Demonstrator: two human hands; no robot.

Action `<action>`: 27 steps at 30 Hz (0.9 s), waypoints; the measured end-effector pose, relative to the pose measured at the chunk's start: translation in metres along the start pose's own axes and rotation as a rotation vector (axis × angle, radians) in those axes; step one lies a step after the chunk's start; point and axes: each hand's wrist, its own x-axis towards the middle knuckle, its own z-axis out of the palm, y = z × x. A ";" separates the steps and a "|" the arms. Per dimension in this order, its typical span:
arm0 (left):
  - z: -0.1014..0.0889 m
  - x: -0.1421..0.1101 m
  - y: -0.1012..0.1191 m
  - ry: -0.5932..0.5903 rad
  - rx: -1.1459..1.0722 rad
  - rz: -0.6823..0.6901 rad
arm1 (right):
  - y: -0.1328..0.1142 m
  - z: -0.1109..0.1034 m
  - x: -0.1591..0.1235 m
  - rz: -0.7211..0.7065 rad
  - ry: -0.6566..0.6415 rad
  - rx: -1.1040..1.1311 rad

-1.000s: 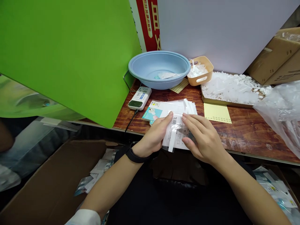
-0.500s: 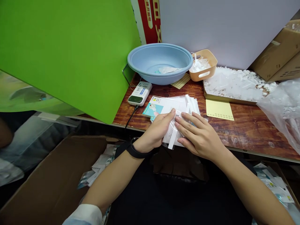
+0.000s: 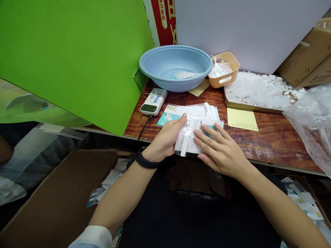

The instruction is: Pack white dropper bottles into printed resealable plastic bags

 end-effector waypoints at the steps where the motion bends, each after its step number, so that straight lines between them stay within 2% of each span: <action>1: 0.000 0.000 0.001 0.000 -0.009 -0.008 | 0.000 0.000 0.000 -0.004 0.001 0.003; 11: 0.002 -0.002 0.008 0.047 -0.013 -0.037 | 0.001 -0.002 -0.003 -0.029 0.040 0.001; 20: -0.003 0.001 0.007 0.041 -0.051 0.027 | 0.004 -0.001 -0.008 -0.050 0.063 0.047; 22: -0.002 0.002 0.004 0.047 -0.036 0.087 | 0.007 -0.001 -0.009 -0.034 0.101 0.123; 24: 0.001 0.003 0.000 0.047 -0.004 0.147 | 0.009 -0.003 -0.007 0.011 0.192 0.184; 27: 0.008 0.004 -0.008 0.016 0.072 0.204 | 0.009 -0.006 0.000 0.078 0.271 0.161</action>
